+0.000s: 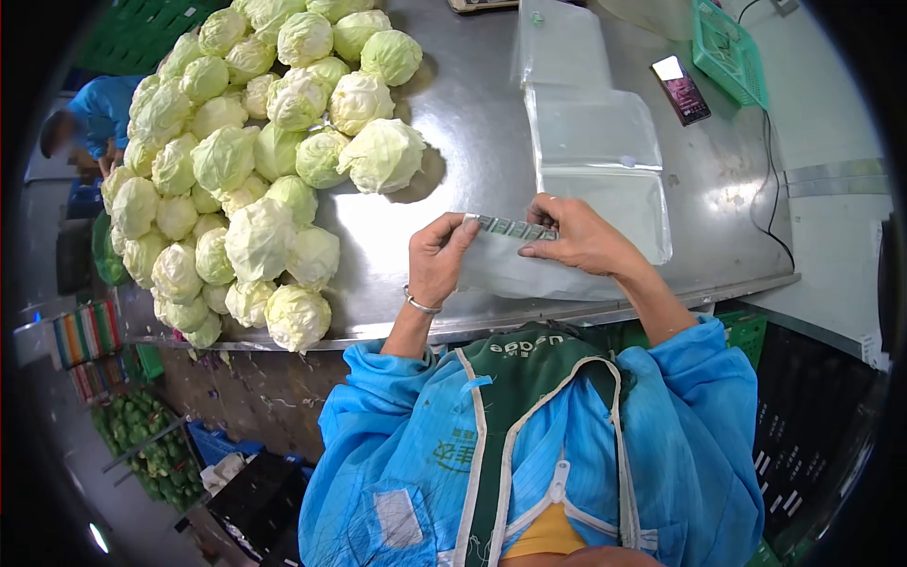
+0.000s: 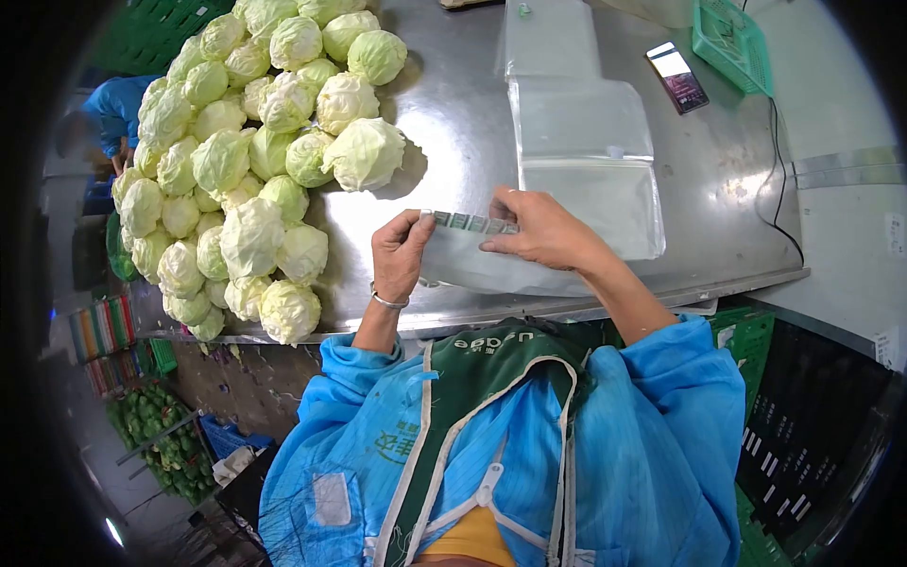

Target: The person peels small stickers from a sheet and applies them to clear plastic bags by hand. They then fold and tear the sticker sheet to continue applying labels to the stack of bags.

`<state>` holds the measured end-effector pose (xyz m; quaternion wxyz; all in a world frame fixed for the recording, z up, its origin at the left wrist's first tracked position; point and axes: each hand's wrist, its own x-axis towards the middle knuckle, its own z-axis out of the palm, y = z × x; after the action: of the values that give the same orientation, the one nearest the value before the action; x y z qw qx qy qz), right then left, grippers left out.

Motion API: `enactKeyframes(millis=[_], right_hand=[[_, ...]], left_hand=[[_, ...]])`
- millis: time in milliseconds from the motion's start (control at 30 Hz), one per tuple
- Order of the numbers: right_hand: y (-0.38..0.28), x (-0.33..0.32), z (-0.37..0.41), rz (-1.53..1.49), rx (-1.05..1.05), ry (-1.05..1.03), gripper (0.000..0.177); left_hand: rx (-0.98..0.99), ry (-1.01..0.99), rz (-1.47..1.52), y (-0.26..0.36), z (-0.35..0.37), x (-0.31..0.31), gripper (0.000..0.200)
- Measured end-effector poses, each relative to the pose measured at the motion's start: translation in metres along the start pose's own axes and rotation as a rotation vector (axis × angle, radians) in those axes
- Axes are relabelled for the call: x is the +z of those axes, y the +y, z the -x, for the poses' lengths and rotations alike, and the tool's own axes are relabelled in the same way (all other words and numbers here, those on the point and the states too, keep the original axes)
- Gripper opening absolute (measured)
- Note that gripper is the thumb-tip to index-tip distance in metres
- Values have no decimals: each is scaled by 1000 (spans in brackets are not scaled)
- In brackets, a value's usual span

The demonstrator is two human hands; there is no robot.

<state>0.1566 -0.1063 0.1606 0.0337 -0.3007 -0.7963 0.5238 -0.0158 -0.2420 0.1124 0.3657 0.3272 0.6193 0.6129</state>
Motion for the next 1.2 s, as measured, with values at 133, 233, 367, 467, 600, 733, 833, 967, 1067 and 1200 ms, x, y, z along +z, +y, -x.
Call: enactKeyframes(millis=[133,233,367,467,600,733,833,967,1067,1200], right_hand=[[13,-4,3,-61,4,-30,30],[12,-4,6,14,20,1,26],[4,-4,6,-9,34,5,25],[19,-4,8,75,-160,75,26],[18,-8,11,125,18,0,29],[16,-13,16,132,-61,75,28],[25,-20,20,217,-112,125,30],[23,-22,23,189,79,52,36],[32,-23,26,146,-52,127,34],[34,-32,29,76,17,93,32]], left_hand=[[10,39,4,-3,0,-13,15],[-38,5,55,3,0,-10,15],[-151,-82,74,1,6,-9,14],[-126,-81,-22,-5,6,-17,13],[-62,-52,-55,-9,7,-17,12],[-28,-3,-50,-4,6,-16,14],[-44,46,-38,-8,3,-25,15],[-42,43,-77,-5,5,-26,17],[-43,57,-67,-6,5,-27,18],[-53,66,-53,3,4,-31,17]])
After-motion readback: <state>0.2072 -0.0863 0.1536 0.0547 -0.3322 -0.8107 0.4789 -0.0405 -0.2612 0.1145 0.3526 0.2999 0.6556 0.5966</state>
